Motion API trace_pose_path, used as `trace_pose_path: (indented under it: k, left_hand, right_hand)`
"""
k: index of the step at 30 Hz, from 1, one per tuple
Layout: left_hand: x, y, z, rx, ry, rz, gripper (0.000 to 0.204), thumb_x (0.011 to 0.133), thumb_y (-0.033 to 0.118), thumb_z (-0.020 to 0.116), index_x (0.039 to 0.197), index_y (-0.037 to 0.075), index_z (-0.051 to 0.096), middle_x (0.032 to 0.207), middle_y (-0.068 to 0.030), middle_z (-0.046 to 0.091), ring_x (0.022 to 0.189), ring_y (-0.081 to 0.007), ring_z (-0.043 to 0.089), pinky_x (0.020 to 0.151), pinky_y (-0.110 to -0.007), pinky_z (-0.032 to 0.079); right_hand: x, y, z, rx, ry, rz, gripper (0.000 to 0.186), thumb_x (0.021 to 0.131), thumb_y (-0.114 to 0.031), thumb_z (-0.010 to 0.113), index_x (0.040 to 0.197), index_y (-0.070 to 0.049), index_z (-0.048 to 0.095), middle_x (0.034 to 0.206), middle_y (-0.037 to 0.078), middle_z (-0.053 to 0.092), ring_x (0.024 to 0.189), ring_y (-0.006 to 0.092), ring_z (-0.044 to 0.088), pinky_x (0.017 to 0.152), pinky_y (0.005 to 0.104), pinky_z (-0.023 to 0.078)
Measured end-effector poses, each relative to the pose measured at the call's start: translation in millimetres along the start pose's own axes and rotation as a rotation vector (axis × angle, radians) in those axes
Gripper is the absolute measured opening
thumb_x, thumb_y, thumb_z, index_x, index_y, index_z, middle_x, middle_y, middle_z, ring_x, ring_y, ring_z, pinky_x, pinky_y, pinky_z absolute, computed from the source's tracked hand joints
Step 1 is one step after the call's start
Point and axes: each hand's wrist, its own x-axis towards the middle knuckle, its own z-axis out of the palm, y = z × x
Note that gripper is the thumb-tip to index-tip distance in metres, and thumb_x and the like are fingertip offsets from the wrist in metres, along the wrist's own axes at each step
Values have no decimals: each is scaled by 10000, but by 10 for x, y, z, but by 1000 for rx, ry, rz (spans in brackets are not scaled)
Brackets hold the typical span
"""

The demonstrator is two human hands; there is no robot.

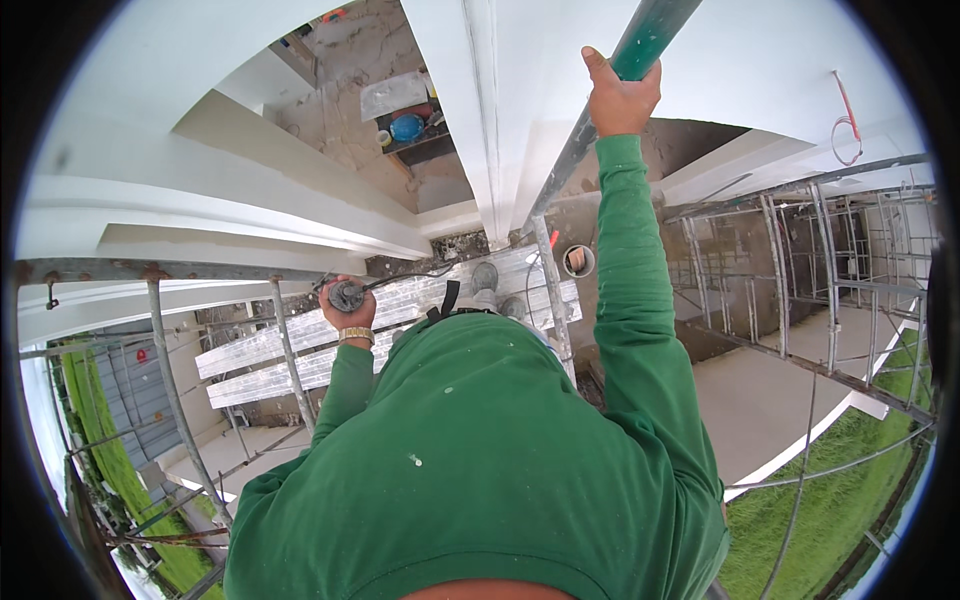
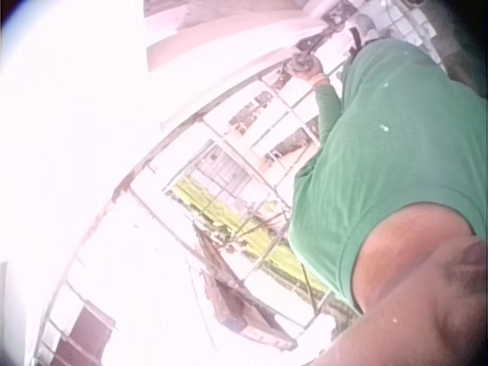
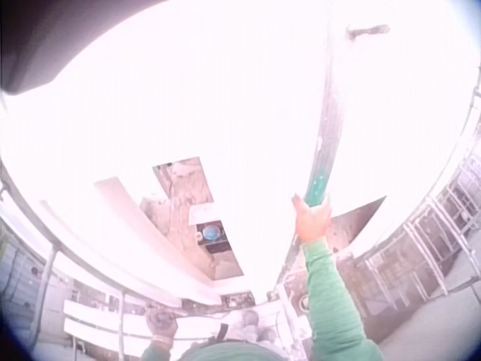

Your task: The person uses a red angle grinder to smooth a white wall surface while standing on scaffolding. They hold the tool with both hands and move it along the wall, occasionally pausing to reposition.

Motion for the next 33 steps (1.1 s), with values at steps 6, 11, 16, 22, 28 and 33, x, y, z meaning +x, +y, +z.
trace_pose_path:
  k: [6, 11, 16, 22, 28, 33]
  left_hand:
    - [61, 10, -83, -26, 7, -1, 120, 813, 172, 728, 865, 81, 670, 848, -46, 697, 871, -242, 692, 818, -394, 595]
    - [143, 4, -187, -2, 23, 19, 134, 829, 223, 723, 838, 100, 671, 869, -25, 698, 879, -219, 689, 806, -377, 600]
    - [15, -58, -65, 2, -4, -15, 142, 833, 251, 732, 830, 117, 685, 881, -32, 698, 889, -216, 683, 790, -365, 597]
    - [-27, -78, 69, 33, -20, -40, 168, 841, 308, 727, 825, 145, 687, 930, -46, 700, 893, -206, 671, 746, -354, 568]
    - [-30, -111, 86, 86, -43, -16, 168, 839, 314, 730, 870, 156, 682, 921, -27, 699, 912, -190, 676, 758, -347, 551]
    - [-23, -115, 38, 18, -40, -18, 164, 836, 286, 734, 871, 135, 680, 894, -1, 700, 925, -189, 682, 786, -358, 570]
  right_hand:
    - [-15, -5, 2, -7, -3, 4, 548, 730, -381, 922, 924, -12, 567, 756, 81, 667, 677, 211, 643, 681, 376, 546]
    - [-15, -64, -23, -1, -54, 64, 683, 690, -440, 959, 1041, 18, 593, 836, 57, 673, 760, 175, 626, 723, 330, 527]
    - [-14, -45, -30, 6, -53, 64, 659, 700, -442, 953, 1013, 11, 592, 830, 57, 667, 750, 169, 616, 722, 326, 524]
    - [-2, -14, -39, 18, -56, 61, 654, 706, -435, 951, 1015, 15, 591, 842, 57, 670, 753, 164, 610, 727, 325, 523]
    - [-5, -31, -32, 1, -54, 63, 653, 714, -414, 950, 1044, 21, 591, 848, 54, 674, 746, 155, 604, 713, 316, 519]
    - [-3, -16, -49, 39, -62, 92, 640, 717, -392, 952, 1055, 14, 590, 840, 46, 665, 748, 145, 601, 709, 314, 518]
